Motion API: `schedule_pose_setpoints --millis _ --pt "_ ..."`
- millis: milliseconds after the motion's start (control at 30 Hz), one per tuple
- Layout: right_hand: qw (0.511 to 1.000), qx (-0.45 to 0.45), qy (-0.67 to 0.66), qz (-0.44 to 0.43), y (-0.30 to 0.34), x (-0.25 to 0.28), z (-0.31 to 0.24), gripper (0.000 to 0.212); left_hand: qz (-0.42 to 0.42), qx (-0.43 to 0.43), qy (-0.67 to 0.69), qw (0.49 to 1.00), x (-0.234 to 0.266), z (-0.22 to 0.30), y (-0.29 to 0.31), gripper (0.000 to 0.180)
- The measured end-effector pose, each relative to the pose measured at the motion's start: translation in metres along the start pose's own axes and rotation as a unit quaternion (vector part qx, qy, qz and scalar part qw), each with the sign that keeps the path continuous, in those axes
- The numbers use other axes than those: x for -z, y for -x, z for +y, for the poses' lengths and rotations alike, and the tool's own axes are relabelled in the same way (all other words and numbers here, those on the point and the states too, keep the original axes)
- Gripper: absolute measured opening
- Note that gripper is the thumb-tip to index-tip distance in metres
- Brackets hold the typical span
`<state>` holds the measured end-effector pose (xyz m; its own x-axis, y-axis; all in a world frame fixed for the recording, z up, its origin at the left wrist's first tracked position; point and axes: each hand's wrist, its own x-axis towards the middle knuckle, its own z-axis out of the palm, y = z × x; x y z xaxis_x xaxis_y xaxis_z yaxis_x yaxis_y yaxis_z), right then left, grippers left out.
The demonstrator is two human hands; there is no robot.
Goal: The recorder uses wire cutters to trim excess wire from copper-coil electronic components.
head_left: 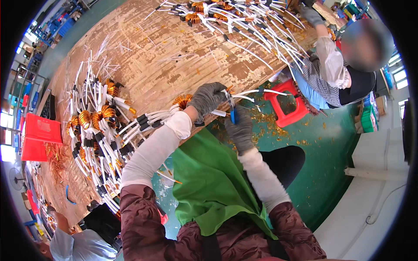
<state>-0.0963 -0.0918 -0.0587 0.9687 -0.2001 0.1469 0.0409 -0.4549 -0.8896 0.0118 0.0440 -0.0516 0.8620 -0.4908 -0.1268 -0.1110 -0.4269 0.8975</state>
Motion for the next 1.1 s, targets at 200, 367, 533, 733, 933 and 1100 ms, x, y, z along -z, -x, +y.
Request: schedule_pose_setpoints --millis 200,367,533,733,933,1100 --pt "0.564 -0.349 -0.711 -0.234 -0.001 0.015 -0.014 0.039 0.051 -0.041 0.039 0.997 0.003 -0.011 0.004 0.031" --pt "0.671 -0.351 -0.614 -0.221 -0.002 0.023 -0.005 0.033 0.023 -0.011 -0.079 0.997 0.006 0.015 0.009 0.051" --pt "0.769 -0.299 -0.512 -0.239 0.005 0.030 0.013 0.034 -0.014 -0.040 -0.192 0.981 0.004 0.020 0.011 0.043" --pt "0.840 -0.273 -0.426 -0.194 0.017 0.033 0.003 0.028 -0.028 -0.046 -0.207 0.977 -0.004 0.015 0.018 0.042" --pt "0.849 -0.282 -0.404 -0.191 0.017 0.038 -0.003 0.033 -0.042 -0.037 -0.280 0.958 0.000 0.031 0.020 0.047" --pt "0.876 -0.258 -0.350 -0.210 0.015 0.043 -0.004 0.035 -0.059 -0.027 -0.283 0.957 0.002 0.032 0.018 0.050"
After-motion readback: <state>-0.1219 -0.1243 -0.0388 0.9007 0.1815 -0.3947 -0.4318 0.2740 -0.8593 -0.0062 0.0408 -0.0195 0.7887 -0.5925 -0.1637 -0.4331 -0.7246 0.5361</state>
